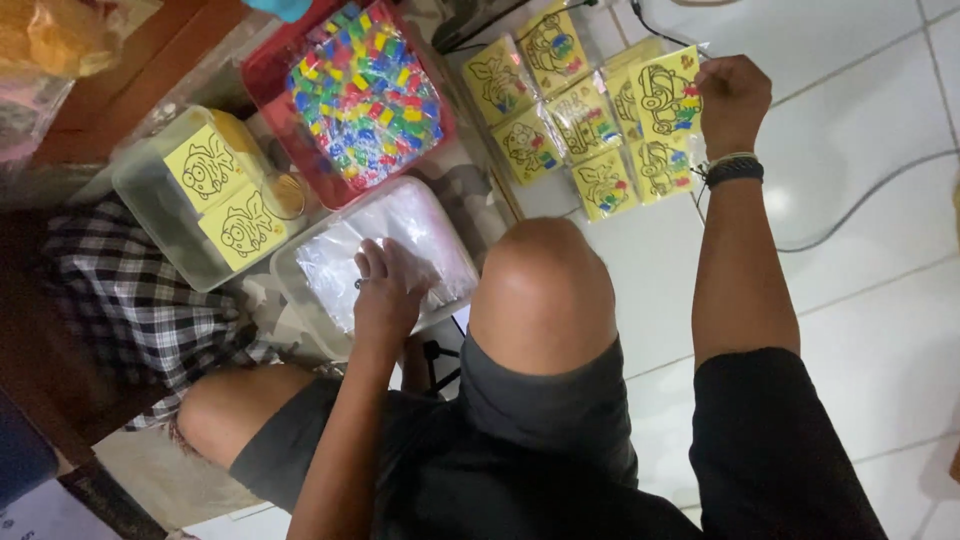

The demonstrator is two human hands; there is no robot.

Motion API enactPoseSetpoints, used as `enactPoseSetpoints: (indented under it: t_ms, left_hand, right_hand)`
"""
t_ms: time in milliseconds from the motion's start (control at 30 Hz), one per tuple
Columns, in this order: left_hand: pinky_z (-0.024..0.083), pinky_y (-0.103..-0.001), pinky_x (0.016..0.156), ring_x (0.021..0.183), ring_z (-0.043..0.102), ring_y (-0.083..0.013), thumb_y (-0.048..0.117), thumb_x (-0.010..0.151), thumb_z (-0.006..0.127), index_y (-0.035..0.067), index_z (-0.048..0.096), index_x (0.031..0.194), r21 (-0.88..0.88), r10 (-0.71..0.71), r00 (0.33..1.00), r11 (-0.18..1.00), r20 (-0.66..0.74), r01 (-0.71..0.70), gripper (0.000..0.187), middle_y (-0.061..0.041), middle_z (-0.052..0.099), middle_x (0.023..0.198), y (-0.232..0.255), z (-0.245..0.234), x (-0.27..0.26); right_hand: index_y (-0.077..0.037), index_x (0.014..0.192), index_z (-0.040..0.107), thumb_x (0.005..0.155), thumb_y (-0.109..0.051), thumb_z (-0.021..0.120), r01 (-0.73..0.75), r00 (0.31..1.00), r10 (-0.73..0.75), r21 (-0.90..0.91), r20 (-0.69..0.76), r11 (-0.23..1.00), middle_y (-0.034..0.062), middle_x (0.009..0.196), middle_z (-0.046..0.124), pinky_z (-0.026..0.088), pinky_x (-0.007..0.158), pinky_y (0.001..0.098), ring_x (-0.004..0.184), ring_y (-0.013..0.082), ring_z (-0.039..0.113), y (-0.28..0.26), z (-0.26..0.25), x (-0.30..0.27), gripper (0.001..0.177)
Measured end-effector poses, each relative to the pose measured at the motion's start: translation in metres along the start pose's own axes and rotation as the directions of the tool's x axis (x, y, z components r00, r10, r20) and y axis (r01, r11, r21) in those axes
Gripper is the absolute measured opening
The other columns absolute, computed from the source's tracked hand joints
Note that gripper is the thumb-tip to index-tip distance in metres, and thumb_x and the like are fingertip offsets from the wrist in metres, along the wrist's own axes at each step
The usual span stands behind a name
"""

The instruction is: The person organizes and bags small illustrated cards and stickers. They pick up individual cards with drawings, place them into small plastic bags, and arrange the bagged items in a neat line on the floor.

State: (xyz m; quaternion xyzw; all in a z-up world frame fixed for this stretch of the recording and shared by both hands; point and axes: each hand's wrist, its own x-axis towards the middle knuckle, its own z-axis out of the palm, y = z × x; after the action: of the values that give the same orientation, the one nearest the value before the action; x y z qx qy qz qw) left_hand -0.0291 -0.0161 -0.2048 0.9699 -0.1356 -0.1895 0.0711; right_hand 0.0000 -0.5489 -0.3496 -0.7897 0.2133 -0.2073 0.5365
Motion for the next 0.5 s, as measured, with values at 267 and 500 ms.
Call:
enactPoseSetpoints:
  t_ms: [267,500]
  left_hand:
    - [0.051,-0.056,0.094,0.145,0.031,-0.0584,0.043,0.090,0.070,-0.004,0.033,0.153,0.048,-0.014,1.000,0.999,0.013,0.013,0.086,-0.038,0.024,0.160,0.009,-0.008,-0.002]
    - [0.054,-0.055,0.085,0.142,0.037,-0.0573,0.042,0.088,0.071,-0.002,0.034,0.153,0.079,-0.012,1.000,0.997,0.015,0.011,0.086,-0.037,0.025,0.160,0.011,-0.013,-0.002]
  right_hand:
    - [-0.002,0.092,0.071,0.088,0.016,0.060,-0.050,0.998,0.052,-0.114,0.019,0.992,0.0039,0.087,0.074,0.061,0.078,0.0255,0.079,0.0135,0.069,0.070,0.042,0.023,0.022]
    - [-0.002,0.092,0.075,0.085,0.007,0.075,-0.064,0.998,0.060,-0.310,-0.021,0.949,0.0034,0.085,0.074,0.059,0.072,0.0260,0.072,0.0133,0.067,0.103,0.052,0.020,0.012]
